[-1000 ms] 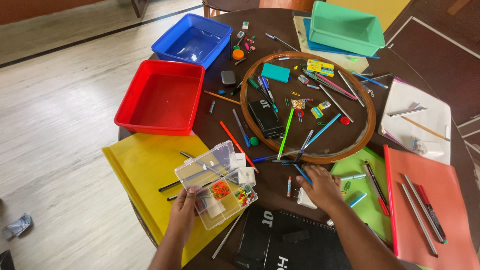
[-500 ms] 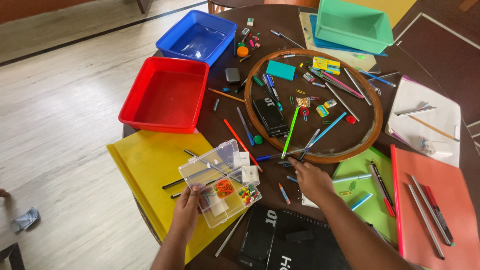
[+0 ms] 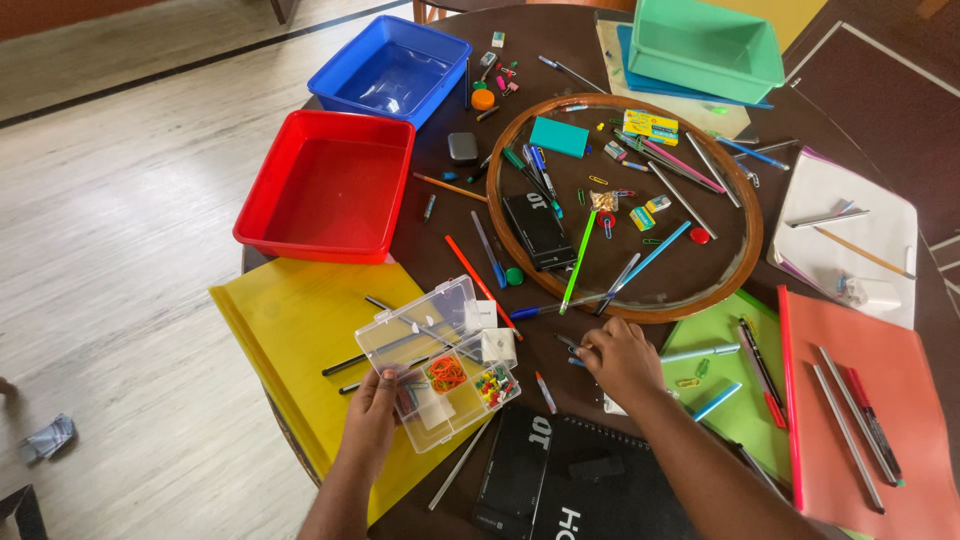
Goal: The person organizes stationery items on a round table. They pick up pens, pencils, erasers, and small accessories from the table and place them into a clear plastic compartment box. The person also moves colored trays and a notebook while sorting the items.
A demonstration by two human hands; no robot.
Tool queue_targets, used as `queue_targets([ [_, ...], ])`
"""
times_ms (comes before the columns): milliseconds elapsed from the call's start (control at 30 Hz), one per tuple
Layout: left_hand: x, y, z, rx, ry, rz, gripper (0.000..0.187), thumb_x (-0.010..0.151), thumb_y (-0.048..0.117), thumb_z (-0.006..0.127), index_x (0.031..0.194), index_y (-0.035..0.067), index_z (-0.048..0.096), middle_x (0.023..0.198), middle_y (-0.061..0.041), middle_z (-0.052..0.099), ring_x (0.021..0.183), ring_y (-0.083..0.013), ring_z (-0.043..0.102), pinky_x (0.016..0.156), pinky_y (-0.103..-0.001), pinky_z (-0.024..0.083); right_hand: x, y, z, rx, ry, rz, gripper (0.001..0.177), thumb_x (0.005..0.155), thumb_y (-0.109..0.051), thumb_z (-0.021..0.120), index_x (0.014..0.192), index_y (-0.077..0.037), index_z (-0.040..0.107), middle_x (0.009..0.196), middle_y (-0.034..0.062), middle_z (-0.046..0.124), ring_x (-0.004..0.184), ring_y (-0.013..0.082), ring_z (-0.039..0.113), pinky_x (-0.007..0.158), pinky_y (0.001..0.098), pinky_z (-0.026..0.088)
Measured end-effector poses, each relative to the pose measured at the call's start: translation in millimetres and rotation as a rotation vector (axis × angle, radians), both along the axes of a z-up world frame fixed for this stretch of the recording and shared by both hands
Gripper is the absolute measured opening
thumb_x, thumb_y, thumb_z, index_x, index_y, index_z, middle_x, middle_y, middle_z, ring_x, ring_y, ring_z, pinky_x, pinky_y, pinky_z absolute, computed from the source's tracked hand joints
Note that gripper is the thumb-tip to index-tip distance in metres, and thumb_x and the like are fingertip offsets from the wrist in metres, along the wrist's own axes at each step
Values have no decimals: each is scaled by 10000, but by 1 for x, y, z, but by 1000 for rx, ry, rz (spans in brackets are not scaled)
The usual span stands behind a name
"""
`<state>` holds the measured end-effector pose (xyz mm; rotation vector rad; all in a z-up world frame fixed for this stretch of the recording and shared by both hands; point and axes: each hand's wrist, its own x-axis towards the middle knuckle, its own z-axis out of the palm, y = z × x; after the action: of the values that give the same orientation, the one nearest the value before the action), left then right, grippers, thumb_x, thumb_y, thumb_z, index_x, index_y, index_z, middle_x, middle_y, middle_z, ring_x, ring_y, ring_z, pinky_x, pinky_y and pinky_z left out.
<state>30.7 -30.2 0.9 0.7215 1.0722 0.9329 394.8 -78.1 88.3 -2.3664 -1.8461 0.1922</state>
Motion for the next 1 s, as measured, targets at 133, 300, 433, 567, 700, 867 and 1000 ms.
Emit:
queue_targets([
  [133,-2,-1,-1,7,21,-8,360,1053,340,456,1238,84,629,1160,-74,744,987,-181,680,856,-408,598,1,-5,2,-97,78,-32,238,870,-406,684,980,-206,752,1009,4,653,1090,227,598,961,446,476],
  [300,0,-1,-1,-12,-14,10,357,1049,338,462,1246,87,622,1165,-75,740,1007,-188,691,861,-408,593,6,-15,7,-100,116,60,296,926,-447,638,975,-182,760,929,18,674,996,229,642,894,430,508],
  [433,-2,-1,-2,-5,12,-8,370,1049,348,468,1242,76,627,1167,-74,745,995,-182,679,863,-411,593,18,-14,10,34,212,-52,303,914,-431,639,963,-161,767,890,55,683,877,265,679,796,433,540],
  [567,0,0,-3,-18,-5,-5,374,1042,352,475,1240,73,625,1163,-82,740,1005,-181,689,864,-422,598,45,5,10,178,245,-177,268,945,-391,646,1017,-154,750,1006,69,705,876,302,699,781,446,556],
  [700,1,0,1,-45,-4,7,383,1046,354,483,1267,77,630,1163,-87,723,991,-191,671,874,-420,595,69,30,7,312,206,-135,196,915,-258,652,1066,-152,720,1114,77,689,1029,289,687,889,431,548],
  [867,2,1,4,-84,-6,5,386,1033,356,464,1265,90,620,1164,-70,744,1014,-168,697,881,-392,596,75,62,3,246,160,-19,271,923,-262,632,1173,-208,722,1197,51,698,1220,288,595,1009,449,507],
  [1000,0,0,-11,-66,-1,17,397,1040,339,468,1272,61,631,1157,-71,731,996,-155,683,856,-388,591,64,94,-5,180,56,78,431,900,-304,629,1327,-251,596,1341,60,628,1322,305,469,1034,585,347],
])
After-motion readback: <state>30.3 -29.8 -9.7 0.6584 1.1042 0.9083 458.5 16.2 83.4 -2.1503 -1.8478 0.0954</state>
